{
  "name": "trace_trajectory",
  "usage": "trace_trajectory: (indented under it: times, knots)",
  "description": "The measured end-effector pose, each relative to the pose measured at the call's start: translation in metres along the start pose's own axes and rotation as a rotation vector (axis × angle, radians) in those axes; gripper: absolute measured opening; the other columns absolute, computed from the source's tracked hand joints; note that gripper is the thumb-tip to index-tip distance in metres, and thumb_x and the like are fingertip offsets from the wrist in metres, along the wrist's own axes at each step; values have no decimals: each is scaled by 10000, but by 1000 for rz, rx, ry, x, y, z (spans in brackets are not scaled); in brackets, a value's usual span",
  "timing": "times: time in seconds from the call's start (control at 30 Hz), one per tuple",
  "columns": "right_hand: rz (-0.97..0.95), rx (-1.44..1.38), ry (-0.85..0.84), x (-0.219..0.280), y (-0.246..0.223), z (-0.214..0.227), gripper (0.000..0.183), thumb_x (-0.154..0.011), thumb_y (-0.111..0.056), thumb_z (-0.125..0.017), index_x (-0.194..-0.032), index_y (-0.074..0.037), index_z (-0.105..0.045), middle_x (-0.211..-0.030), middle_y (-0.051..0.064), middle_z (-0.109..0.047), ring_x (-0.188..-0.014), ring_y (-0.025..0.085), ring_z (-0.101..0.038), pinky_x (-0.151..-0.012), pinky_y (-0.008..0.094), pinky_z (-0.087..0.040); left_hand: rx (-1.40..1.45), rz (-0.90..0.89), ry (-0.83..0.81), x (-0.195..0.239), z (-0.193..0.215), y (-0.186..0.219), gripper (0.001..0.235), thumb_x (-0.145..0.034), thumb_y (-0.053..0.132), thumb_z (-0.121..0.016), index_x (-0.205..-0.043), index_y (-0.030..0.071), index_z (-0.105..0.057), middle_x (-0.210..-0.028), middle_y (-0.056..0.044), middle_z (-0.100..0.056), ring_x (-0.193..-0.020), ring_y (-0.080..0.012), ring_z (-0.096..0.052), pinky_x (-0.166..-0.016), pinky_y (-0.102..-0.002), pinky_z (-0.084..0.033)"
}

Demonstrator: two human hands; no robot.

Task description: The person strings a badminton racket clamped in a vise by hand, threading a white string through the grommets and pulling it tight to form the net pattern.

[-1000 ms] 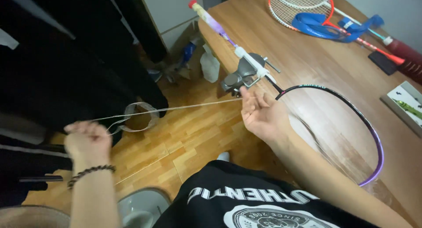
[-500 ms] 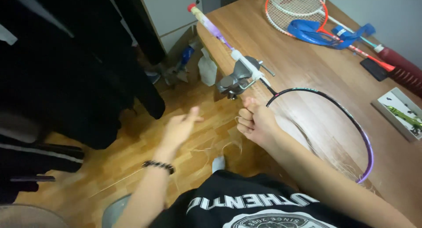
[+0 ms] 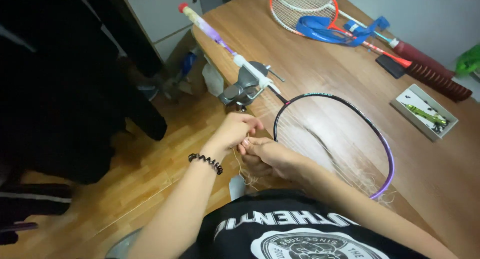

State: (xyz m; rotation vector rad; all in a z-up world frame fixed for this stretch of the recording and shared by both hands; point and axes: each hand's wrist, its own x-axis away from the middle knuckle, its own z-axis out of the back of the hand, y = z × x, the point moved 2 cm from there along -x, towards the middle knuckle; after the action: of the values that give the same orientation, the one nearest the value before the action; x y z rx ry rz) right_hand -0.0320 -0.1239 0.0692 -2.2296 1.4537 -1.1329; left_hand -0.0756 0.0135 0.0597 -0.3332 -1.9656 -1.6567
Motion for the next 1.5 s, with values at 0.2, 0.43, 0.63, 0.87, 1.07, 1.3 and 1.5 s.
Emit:
trace_trajectory:
  times: [0.2, 0.43, 0.63, 0.87, 1.07, 1.3, 1.5]
  knots:
    - [82, 159, 553, -20, 10, 9, 233, -1045, -306, -447, -1048, -144, -616, -718, -36, -555, -528, 125, -465, -439, 299, -341, -237, -212, 496, -15, 17, -9, 240, -871, 59, -530, -869, 54, -769, -782, -64, -703, -676, -244, -664, -560, -403, -501]
    - [136, -235, 683, -9, -23, -30, 303, -1032, -427, -470, -1221, -200, -537, -1168, -11, -574, -847, 164, -642, -740, 340, -415, -627, -144, 1135, 88, 127, -64, 187, -878, 253, -664, -935, 127, -789, -928, -156, -749, -883, -336, -722, -781, -423, -553]
    - [438, -457, 440, -14, -35, -20, 221, -1029, -390, -419, -944, -191, -462, -1216, -51, -640, -882, 155, -636, -743, 306, -435, -477, 99, 1156, 107, 142, -142, 193, -775, 116, -625, -869, 121, -794, -888, -138, -778, -861, -303, -748, -819, -388, -562]
    - [812, 33, -148, -50, 20, 36, 230, -861, 53, -494, -1041, -64, -577, -939, 134, -584, -787, 248, -535, -687, 356, -440, -505, 105, 843, 79, 121, -120, 278, -833, 179, -585, -887, 196, -858, -1016, -72, -807, -991, -269, -735, -906, -363, -542]
    - [615, 1143, -724, -41, 49, -52, 253, -933, -59, -526, -1099, -49, -716, -1151, 118, -696, -1099, 219, -623, -1036, 403, -434, -65, 200, 167, 85, 57, -6, 347, -837, 335, -718, -996, 37, -799, -1006, -77, -855, -513, -85, -350, -447, -272, -267]
    - [-31, 754, 25, -33, 23, -63, 286, -1036, -325, -503, -1199, -121, -621, -870, 35, -670, -680, 108, -631, -553, 277, -525, -185, -80, 130, 69, 90, -14, 245, -852, 83, -637, -999, 91, -833, -865, -78, -772, -612, -28, -505, -523, -212, -351]
    - [289, -332, 583, -8, -31, -37, 341, -1006, -291, -552, -1311, -140, -531, -919, 80, -673, -665, 171, -627, -542, 269, -466, -229, -194, 1151, 136, 217, -67, 146, -857, 91, -682, -892, 80, -823, -859, -41, -776, -759, -130, -682, -713, -282, -533]
